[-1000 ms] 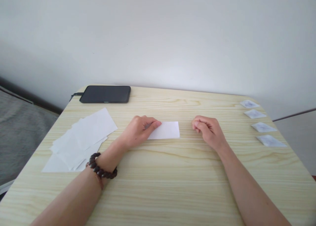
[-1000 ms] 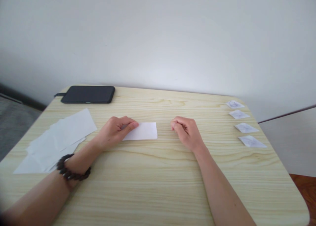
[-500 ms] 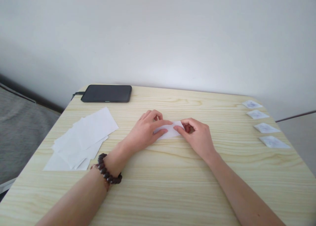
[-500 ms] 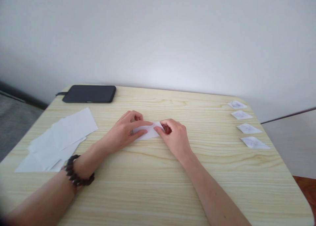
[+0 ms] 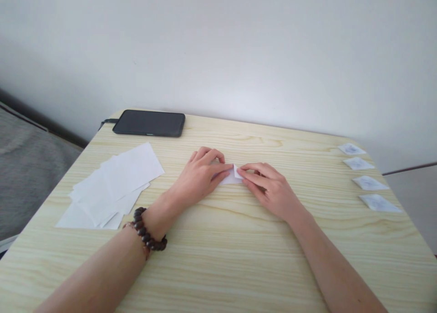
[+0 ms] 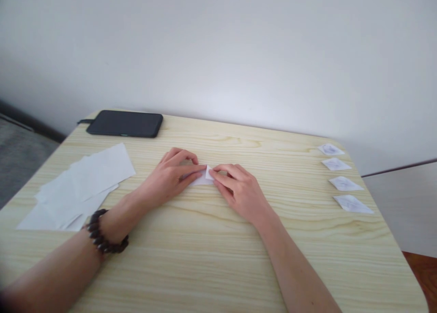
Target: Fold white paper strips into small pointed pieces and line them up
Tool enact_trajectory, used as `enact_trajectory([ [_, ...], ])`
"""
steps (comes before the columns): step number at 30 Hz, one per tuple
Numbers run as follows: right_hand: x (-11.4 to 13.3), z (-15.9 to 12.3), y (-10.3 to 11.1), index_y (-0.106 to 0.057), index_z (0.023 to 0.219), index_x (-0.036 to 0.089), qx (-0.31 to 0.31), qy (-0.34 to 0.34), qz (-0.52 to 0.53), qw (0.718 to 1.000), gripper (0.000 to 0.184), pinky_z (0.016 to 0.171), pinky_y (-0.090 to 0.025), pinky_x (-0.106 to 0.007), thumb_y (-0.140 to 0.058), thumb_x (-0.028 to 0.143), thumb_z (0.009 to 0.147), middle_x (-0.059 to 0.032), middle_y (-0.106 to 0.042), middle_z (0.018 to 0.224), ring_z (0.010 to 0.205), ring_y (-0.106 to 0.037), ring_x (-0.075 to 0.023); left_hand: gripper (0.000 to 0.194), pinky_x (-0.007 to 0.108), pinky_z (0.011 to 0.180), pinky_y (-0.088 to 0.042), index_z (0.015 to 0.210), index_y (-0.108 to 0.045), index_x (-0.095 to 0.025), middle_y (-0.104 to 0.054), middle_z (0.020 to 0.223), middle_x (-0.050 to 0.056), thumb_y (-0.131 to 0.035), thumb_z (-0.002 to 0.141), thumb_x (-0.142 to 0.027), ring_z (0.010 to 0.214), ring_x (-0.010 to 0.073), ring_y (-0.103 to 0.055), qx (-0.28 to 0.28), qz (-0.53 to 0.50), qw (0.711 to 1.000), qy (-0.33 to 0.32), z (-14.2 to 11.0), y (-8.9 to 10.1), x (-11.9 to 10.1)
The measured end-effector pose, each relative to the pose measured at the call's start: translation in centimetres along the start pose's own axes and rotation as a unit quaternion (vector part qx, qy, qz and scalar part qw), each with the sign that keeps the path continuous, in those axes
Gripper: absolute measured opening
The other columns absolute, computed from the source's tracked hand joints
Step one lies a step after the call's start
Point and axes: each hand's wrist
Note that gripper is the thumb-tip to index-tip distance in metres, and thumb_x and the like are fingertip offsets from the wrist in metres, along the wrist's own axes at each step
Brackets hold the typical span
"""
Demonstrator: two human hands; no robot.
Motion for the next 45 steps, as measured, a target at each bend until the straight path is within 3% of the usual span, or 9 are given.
enact_trajectory([
  [5, -0.6, 0.0, 0.0, -0.067, 0.118, 0.028, 0.007, 0.017, 0.002, 1.0, 0.028, 0.083, -0.053, -0.036, -0.053, 0.023, 0.094, -0.0046, -0.069, 0.116, 0.09, -0.061, -0.0177, 0.024, 0.038, 0.092, -0.043, 0.108, -0.072, -0.025, -0.064, 0.105, 0.007, -0.054, 0.093, -0.03, 0.103, 0.0221, -0.05, 0.0, -0.004, 1.0, -0.007, 0.0, 0.0, 0.1],
  [17, -0.7, -0.1, 0.3, -0.069, 0.112, 0.022, -0.002, 0.01, -0.004, 1.0, 0.025, 0.086, -0.053, -0.037, -0.053, 0.02, 0.094, -0.0048, -0.071, 0.114, 0.092, -0.064, -0.0185, 0.024, 0.038, 0.092, -0.042, 0.109, -0.071, -0.022, -0.065, 0.106, 0.007, -0.055, 0.093, -0.029, 0.103, 0.0222, -0.052, 0.012, -0.013, 1.0, -0.004, 0.1, 0.0, 0.4],
  [20, -0.4, 0.0, 0.0, -0.07, 0.108, 0.022, -0.057, -0.035, 0.003, 0.998, 0.023, 0.085, -0.054, -0.034, -0.052, 0.019, 0.093, -0.0057, -0.073, 0.106, 0.094, -0.067, -0.0183, 0.022, 0.037, 0.092, -0.042, 0.106, -0.072, -0.024, -0.065, 0.106, 0.006, -0.056, 0.092, -0.029, 0.103, 0.0216, -0.052, 0.012, -0.019, 1.0, -0.005, 0.1, 0.1, 0.3],
  [23, 0.1, 0.2, -0.6, -0.071, 0.097, 0.018, -0.114, -0.097, -0.003, 0.989, 0.018, 0.068, -0.056, -0.028, -0.054, 0.017, 0.09, -0.006, -0.073, 0.09, 0.075, -0.068, -0.0157, 0.022, 0.037, 0.092, -0.041, 0.105, -0.072, -0.026, -0.065, 0.106, 0.006, -0.055, 0.093, -0.03, 0.104, 0.0215, -0.051, 0.014, -0.023, 0.999, -0.018, 0.1, 0.2, 0.2],
  [25, 0.4, 0.4, -1.1, -0.07, 0.09, 0.017, -0.127, -0.128, -0.01, 0.983, 0.012, 0.059, -0.054, -0.025, -0.058, 0.017, 0.087, -0.0046, -0.071, 0.08, 0.062, -0.064, -0.0135, 0.022, 0.037, 0.092, -0.04, 0.107, -0.072, -0.027, -0.064, 0.107, 0.005, -0.054, 0.093, -0.03, 0.104, 0.0218, -0.05, 0.024, -0.02, 0.999, -0.023, 0.0, 0.3, 0.2],
  [29, 0.7, 0.5, -1.5, -0.07, 0.085, 0.018, -0.142, -0.152, -0.017, 0.978, 0.009, 0.061, -0.053, -0.025, -0.061, 0.019, 0.086, -0.0037, -0.069, 0.078, 0.062, -0.062, -0.0128, 0.026, 0.038, 0.093, -0.04, 0.114, -0.069, -0.027, -0.063, 0.107, 0.006, -0.055, 0.093, -0.03, 0.104, 0.0223, -0.049, 0.047, -0.015, 0.998, -0.032, 0.0, 0.3, 0.1],
  [33, 0.4, 0.3, -1.2, -0.073, 0.091, 0.02, -0.116, -0.092, -0.04, 0.988, 0.016, 0.069, -0.054, -0.028, -0.057, 0.019, 0.091, -0.0047, -0.07, 0.085, 0.075, -0.065, -0.0153, 0.028, 0.04, 0.093, -0.04, 0.118, -0.067, -0.026, -0.062, 0.108, 0.007, -0.053, 0.094, -0.03, 0.104, 0.023, -0.049, 0.059, -0.014, 0.998, -0.035, 0.0, 0.4, 0.1],
  [37, 0.1, 0.1, -0.6, -0.071, 0.106, 0.019, -0.045, -0.001, -0.068, 0.997, 0.022, 0.08, -0.054, -0.033, -0.053, 0.017, 0.093, -0.0063, -0.071, 0.1, 0.088, -0.062, -0.0182, 0.029, 0.041, 0.093, -0.041, 0.118, -0.067, -0.027, -0.061, 0.109, 0.007, -0.05, 0.095, -0.029, 0.105, 0.0233, -0.049, 0.052, -0.011, 0.998, -0.026, -0.1, 0.5, 0.2],
  [45, -0.1, 0.1, 0.0, -0.065, 0.12, 0.016, 0.019, 0.029, -0.049, 0.998, 0.03, 0.091, -0.049, -0.038, -0.052, 0.017, 0.094, -0.0073, -0.066, 0.117, 0.099, -0.054, -0.0198, 0.028, 0.041, 0.093, -0.041, 0.116, -0.068, -0.027, -0.06, 0.11, 0.007, -0.053, 0.093, -0.028, 0.107, 0.0239, -0.049, 0.045, -0.005, 0.999, -0.017, 0.0, 0.7, 0.3],
])
Point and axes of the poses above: each hand's wrist, its own z-axis towards the middle knuckle, its own y-axis out of the back of the hand, x = y × z
